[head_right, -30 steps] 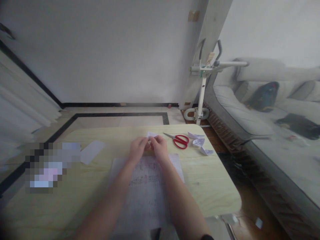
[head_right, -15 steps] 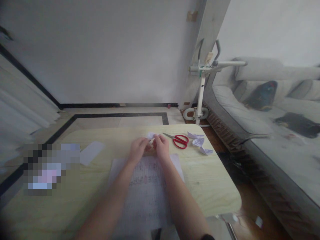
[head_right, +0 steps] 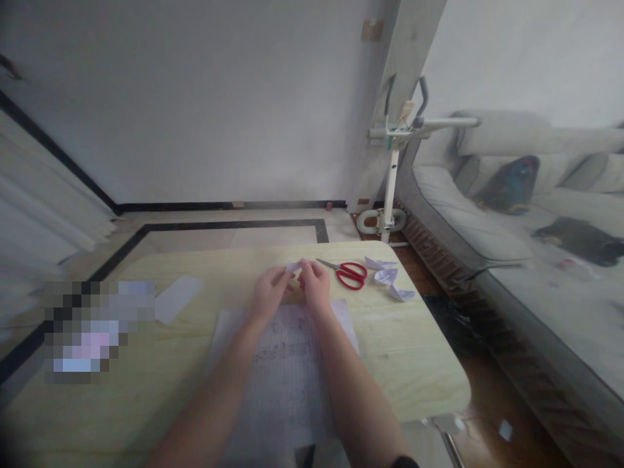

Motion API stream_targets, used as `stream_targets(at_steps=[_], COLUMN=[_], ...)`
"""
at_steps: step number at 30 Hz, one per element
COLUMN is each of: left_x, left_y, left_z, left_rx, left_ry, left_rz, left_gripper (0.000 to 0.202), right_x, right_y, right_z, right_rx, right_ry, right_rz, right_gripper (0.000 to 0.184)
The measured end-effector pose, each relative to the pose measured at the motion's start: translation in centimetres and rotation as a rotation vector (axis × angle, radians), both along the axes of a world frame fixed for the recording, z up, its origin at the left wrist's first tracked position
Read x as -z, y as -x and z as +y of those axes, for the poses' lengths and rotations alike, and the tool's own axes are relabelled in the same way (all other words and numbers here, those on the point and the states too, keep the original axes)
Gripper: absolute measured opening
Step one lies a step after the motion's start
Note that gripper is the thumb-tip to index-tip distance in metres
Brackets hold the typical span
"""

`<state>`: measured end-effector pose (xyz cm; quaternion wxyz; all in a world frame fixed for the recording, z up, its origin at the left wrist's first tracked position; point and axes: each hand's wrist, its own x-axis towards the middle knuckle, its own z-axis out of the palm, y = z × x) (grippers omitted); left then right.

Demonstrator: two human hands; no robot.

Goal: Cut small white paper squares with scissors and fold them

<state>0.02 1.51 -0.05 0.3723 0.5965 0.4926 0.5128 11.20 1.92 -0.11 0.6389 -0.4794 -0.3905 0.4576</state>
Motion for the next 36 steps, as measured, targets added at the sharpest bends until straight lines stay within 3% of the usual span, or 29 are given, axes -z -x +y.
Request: stream_targets(at_steps=[8, 16, 24, 36], left_x=[0.8, 0.7, 1.6, 0.4], left_y=[0.1, 0.1, 0.2, 0.0], left_z=[0.0, 0.1, 0.4, -0.1], left_rx=[-0.004, -0.017, -0.049, -0.009], left_ry=[-0.107, -0.141, -0.117, 0.019], left_rz=[0.212, 0.268, 0.146, 0.037], left_gripper=[0.021, 0.02, 0.024, 0.026], right_x=[0.2, -0.1, 0.0, 0.2], right_y=[-0.1, -0.3, -0.4, -0.5], right_z=[0.1, 0.2, 0.2, 0.4], right_rx=[0.013, 0.051, 0.058, 0.077], right_ry=[-0.01, 0.027, 0.036, 0.03], right_rz=[0.013, 0.035, 0.037, 0.036], right_gripper=[0.034, 0.028, 0.031, 0.027])
